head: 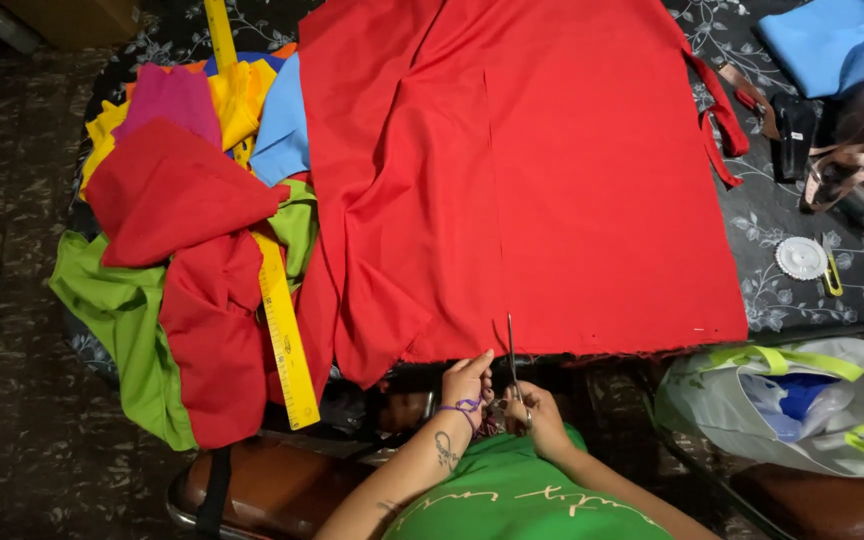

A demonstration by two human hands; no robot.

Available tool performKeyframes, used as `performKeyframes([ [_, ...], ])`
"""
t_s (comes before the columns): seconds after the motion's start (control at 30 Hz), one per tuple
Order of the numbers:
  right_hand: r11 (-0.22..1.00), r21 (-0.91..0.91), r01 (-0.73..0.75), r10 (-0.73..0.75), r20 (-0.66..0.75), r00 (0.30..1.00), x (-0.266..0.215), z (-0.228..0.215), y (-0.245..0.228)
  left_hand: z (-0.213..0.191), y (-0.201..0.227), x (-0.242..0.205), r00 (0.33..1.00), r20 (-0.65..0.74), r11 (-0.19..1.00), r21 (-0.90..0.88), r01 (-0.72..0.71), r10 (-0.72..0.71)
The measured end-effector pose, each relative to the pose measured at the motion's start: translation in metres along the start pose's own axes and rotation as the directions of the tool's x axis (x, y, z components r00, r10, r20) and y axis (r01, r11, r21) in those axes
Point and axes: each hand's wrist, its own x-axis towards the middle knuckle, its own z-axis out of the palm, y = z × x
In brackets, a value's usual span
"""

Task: The person cuts a large piece of red fabric using scissors, trimming the edges and making a vertical cut down the center. They also handle a measuring tape and a rotary cutter during the process.

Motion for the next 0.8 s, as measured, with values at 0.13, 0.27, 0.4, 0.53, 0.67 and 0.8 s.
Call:
performKeyframes([
  [0.13,1.000,-0.016,0.000,-0.001,-0.047,0.999,0.001,-0.004,0.014,-0.002,0.000,0.001,1.000,0.008,1.000,-0.005,0.008,-0.008],
  [0.27,0.998,-0.010,0.063,-0.063,-0.039,0.997,0.002,-0.006,0.018,-0.002,0.000,0.002,1.000,0.024,1.000,-0.018,0.003,-0.003],
  [0.4,0.994,-0.095,0.054,-0.062,-0.086,0.994,0.003,-0.007,0.020,-0.002,0.002,-0.001,0.999,0.030,1.000,-0.016,0.016,-0.016],
  [0.53,0.990,-0.125,0.070,-0.080,-0.078,0.994,0.002,-0.011,0.024,-0.002,0.005,-0.002,0.998,0.032,0.999,-0.028,0.046,-0.045],
  [0.67,0.980,-0.194,0.043,-0.063,-0.100,0.993,0.000,-0.011,0.025,-0.003,0.005,-0.003,0.999,0.015,0.999,-0.008,0.045,-0.045],
  [0.8,0.979,-0.202,-0.019,-0.009,-0.140,0.990,0.001,-0.013,0.033,-0.002,0.007,-0.005,0.998,0.006,0.997,-0.015,0.070,-0.069],
])
